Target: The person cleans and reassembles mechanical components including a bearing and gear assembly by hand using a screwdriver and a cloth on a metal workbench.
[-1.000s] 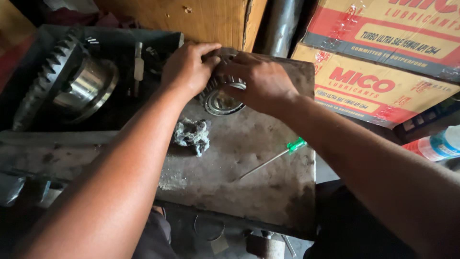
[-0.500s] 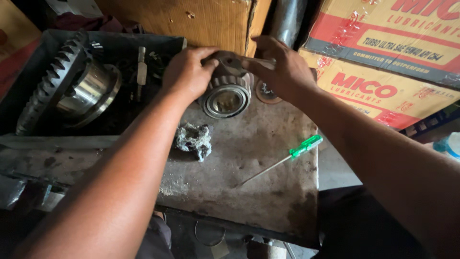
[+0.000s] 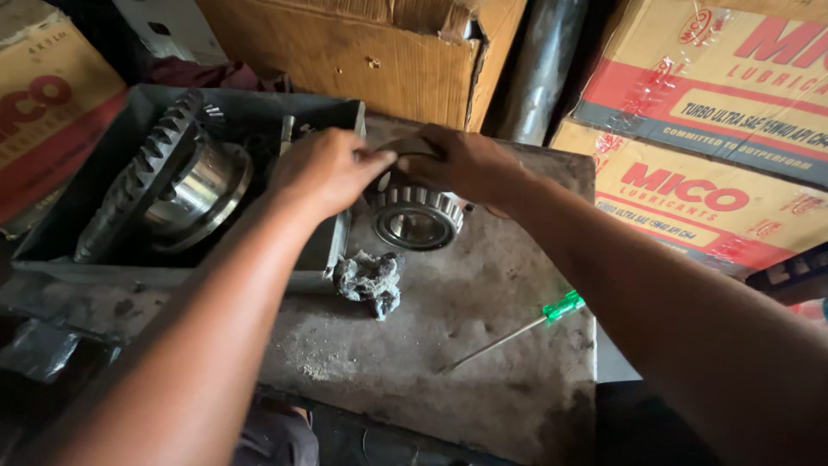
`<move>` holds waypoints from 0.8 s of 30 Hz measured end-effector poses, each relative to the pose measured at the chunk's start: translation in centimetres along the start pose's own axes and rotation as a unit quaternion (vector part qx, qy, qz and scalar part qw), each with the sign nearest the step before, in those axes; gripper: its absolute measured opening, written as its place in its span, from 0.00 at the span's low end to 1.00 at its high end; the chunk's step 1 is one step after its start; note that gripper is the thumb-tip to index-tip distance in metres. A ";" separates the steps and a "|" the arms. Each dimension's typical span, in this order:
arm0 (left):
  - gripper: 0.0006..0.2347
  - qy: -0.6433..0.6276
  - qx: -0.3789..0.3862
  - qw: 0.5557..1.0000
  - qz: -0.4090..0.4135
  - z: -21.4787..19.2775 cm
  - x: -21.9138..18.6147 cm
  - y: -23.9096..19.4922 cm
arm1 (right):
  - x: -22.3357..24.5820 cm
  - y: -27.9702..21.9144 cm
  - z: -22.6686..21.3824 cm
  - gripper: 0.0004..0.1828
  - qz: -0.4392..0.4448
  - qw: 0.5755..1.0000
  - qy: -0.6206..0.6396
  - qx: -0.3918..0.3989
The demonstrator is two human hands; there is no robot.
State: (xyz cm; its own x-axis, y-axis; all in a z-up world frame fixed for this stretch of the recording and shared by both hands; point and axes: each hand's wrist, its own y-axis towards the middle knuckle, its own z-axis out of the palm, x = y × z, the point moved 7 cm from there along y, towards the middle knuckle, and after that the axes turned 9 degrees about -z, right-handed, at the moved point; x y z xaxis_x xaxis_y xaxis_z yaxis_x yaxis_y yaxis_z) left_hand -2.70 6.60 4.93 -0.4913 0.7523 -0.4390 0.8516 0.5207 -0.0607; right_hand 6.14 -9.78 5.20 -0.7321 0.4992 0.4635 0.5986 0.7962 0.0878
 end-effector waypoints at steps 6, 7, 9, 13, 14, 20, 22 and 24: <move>0.18 0.142 0.140 0.980 -0.002 2.2 2.8 -2.7 | -1.5 0.9 0.2 0.35 -0.031 0.994 0.103 -0.012; 0.18 0.187 0.114 0.975 0.033 2.9 2.2 -3.7 | -2.0 1.2 -0.1 0.34 -0.029 0.995 0.100 0.003; 0.20 0.251 0.089 0.962 0.065 3.3 1.2 -4.7 | -2.7 1.8 -0.4 0.33 -0.017 0.997 0.076 0.000; 0.23 0.307 0.090 0.942 0.097 5.1 -1.4 -6.6 | -3.2 2.1 -0.1 0.33 -0.028 0.995 0.094 -0.015; 0.23 0.317 0.091 0.937 0.114 5.8 -1.6 -7.3 | -3.1 2.3 0.1 0.33 -0.032 0.994 0.105 -0.013; 0.10 0.389 0.049 0.911 0.125 9.4 -1.2 -6.6 | -2.9 2.4 0.6 0.32 -0.030 0.989 0.140 0.022; 0.11 0.429 0.048 0.890 0.147 10.3 -1.2 -7.3 | -2.9 2.3 0.7 0.33 -0.010 0.991 0.135 0.019; 0.10 0.396 0.072 0.904 0.143 9.8 -1.3 -7.8 | -2.8 2.4 0.4 0.33 -0.025 0.990 0.141 0.008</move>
State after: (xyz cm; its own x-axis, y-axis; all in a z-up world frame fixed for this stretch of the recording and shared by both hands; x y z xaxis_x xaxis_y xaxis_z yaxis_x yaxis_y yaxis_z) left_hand -6.88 -2.38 -2.83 -0.1762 0.9307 0.3204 0.9514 0.2446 -0.1873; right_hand 9.45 -9.13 3.72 -0.6390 0.3452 0.6874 0.5570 0.8240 0.1040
